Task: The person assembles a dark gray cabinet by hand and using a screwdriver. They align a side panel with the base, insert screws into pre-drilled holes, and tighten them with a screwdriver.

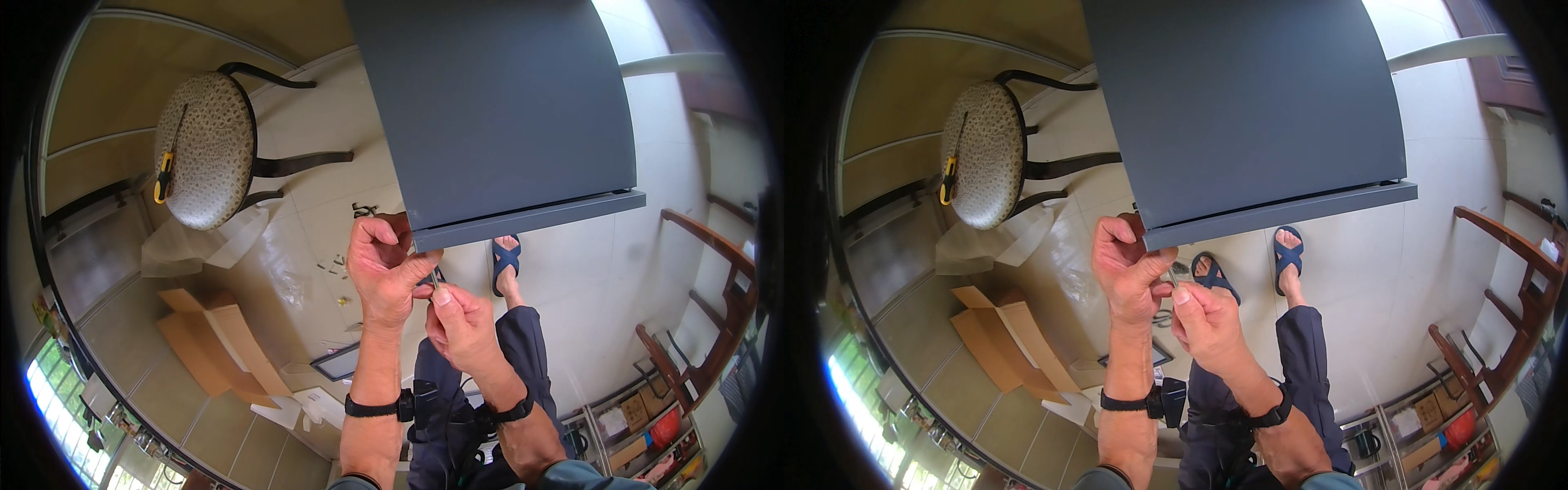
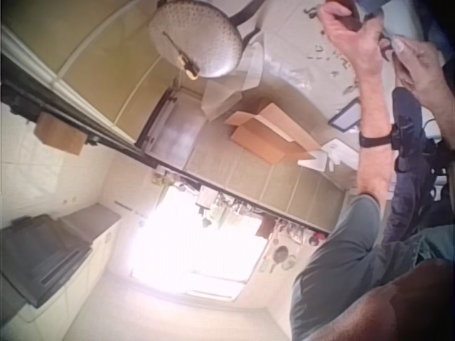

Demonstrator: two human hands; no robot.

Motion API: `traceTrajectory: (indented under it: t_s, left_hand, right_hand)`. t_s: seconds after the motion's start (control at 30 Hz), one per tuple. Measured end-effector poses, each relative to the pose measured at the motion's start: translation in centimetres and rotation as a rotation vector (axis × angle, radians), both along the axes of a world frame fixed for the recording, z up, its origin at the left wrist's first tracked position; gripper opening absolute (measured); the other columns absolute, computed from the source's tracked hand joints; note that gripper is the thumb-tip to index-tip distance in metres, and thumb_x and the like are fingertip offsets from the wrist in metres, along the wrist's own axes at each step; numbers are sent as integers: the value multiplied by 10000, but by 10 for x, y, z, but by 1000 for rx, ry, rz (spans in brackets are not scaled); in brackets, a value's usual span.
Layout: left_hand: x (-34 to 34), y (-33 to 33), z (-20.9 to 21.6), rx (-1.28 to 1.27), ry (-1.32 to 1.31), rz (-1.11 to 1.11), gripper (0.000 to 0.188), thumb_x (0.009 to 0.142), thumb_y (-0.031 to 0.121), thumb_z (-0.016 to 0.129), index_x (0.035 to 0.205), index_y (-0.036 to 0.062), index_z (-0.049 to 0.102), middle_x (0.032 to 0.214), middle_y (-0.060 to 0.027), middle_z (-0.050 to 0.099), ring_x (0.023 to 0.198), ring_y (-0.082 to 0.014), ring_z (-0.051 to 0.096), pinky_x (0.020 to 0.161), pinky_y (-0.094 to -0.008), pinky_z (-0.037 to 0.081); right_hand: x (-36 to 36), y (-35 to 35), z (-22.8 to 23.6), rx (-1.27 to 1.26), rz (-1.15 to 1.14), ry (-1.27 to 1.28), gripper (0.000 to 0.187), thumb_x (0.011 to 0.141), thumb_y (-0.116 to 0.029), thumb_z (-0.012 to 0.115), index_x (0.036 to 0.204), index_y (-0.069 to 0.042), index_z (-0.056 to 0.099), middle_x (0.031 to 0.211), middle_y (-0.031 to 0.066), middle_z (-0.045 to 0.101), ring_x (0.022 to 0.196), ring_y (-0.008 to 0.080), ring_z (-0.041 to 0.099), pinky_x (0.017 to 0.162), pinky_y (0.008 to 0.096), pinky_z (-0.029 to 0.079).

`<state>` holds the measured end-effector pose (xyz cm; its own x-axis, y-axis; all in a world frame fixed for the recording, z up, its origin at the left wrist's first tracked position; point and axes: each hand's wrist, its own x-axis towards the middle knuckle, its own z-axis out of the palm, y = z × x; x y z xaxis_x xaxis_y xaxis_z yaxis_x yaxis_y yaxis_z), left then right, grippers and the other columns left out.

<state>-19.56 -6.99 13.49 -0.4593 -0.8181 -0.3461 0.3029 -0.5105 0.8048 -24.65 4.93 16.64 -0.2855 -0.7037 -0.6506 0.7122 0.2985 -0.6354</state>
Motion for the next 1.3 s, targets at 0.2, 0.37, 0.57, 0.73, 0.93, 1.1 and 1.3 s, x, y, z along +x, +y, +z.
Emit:
traceTrajectory:
  t_s: [0.2,0.37,0.57,0.73,0.93,1.1,1.3]
  left_hand:
    - [2,1,-5,-18,25,-2,460,720,-157,724,956,104,427,978,-93,586,887,-167,584,691,-273,501]
    - [1,-3,-2,-1,51,-32,466,718,-169,728,959,97,430,991,-109,601,896,-179,596,714,-290,518]
    - [7,-6,-7,1,-44,-67,469,717,-150,766,932,99,431,985,-112,626,863,-177,608,717,-289,523]
    - [4,-2,-6,42,-22,-4,502,673,-112,834,898,100,438,960,-79,646,908,-139,587,845,-288,468]
    - [3,2,-7,30,-2,27,510,664,-132,818,907,105,438,986,-88,636,908,-136,567,853,-291,453]
    - [4,6,-9,26,15,26,519,660,-141,808,920,105,432,1000,-89,624,964,-156,573,895,-311,452]
    - [1,6,-5,28,17,41,519,661,-132,813,915,104,427,992,-88,619,1006,-174,582,937,-332,452]
  right_hand:
    - [-11,3,2,-115,-158,-713,337,1068,-323,464,1038,-44,651,531,-2,403,367,59,273,327,227,220]
    - [-5,3,-14,-39,-28,-209,290,1045,-277,525,1016,-12,636,552,19,484,418,124,446,391,283,329]
    - [3,-11,4,314,160,927,188,977,-145,593,869,6,621,699,187,602,574,393,567,533,419,447]
    - [1,-14,9,238,117,523,383,1026,-197,550,700,3,558,579,132,547,478,266,527,488,361,394]
    - [-11,-13,12,104,138,54,559,1056,-473,443,711,-37,505,536,-11,423,422,71,375,387,237,289]
    - [-12,-9,11,40,62,-346,584,1042,-526,435,682,-68,475,506,-33,336,385,66,290,342,237,219]
    - [-20,-2,0,-87,43,-679,577,1051,-502,436,689,-57,495,519,-27,371,393,71,316,342,241,228]
